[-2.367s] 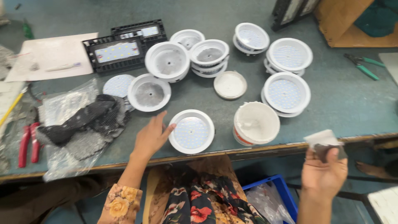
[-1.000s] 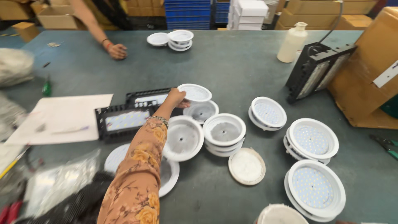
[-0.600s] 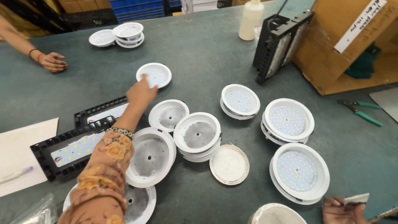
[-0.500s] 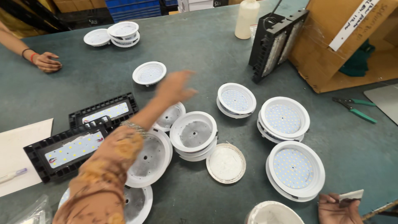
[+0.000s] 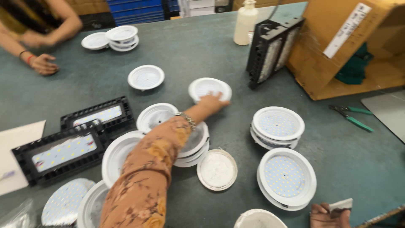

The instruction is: The person applies a white paste to the interior of circular white plastic housings using a small spatula. They scoop the paste from a container, spread it evenly inside each housing, and place the finished units into a stack on the table.

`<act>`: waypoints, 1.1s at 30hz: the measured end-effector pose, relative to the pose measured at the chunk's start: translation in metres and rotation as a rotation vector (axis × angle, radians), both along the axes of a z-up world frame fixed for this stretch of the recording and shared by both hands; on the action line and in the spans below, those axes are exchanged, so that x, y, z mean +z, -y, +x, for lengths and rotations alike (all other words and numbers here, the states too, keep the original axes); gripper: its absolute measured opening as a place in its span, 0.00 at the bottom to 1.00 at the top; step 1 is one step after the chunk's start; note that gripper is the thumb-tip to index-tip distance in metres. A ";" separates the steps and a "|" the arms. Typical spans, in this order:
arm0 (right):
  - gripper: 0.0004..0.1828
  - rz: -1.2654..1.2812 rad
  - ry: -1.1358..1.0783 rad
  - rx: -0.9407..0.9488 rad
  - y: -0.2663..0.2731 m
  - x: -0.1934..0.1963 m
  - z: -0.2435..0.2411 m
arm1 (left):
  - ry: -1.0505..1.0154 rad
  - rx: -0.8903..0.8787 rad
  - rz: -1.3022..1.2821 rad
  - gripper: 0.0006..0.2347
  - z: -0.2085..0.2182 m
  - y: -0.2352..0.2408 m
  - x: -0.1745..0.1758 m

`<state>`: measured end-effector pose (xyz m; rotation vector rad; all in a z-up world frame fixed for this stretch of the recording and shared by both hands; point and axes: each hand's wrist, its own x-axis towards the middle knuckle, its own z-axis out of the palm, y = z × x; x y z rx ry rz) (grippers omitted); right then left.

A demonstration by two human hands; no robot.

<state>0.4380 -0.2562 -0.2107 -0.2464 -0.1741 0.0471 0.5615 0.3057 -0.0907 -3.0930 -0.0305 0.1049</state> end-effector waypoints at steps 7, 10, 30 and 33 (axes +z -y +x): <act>0.09 -0.052 -0.168 0.007 0.002 0.008 -0.017 | -0.191 0.547 0.409 0.26 -0.032 -0.090 0.041; 0.08 -0.041 -0.177 0.009 0.000 0.010 -0.021 | 0.174 0.132 0.112 0.44 -0.050 -0.029 0.082; 0.09 -0.050 -0.198 -0.017 -0.002 0.013 -0.015 | 0.394 -0.308 0.157 0.19 0.011 -0.012 0.000; 0.08 -0.111 -0.247 -0.056 -0.004 0.017 -0.017 | 0.354 -0.120 0.187 0.18 -0.002 -0.077 -0.007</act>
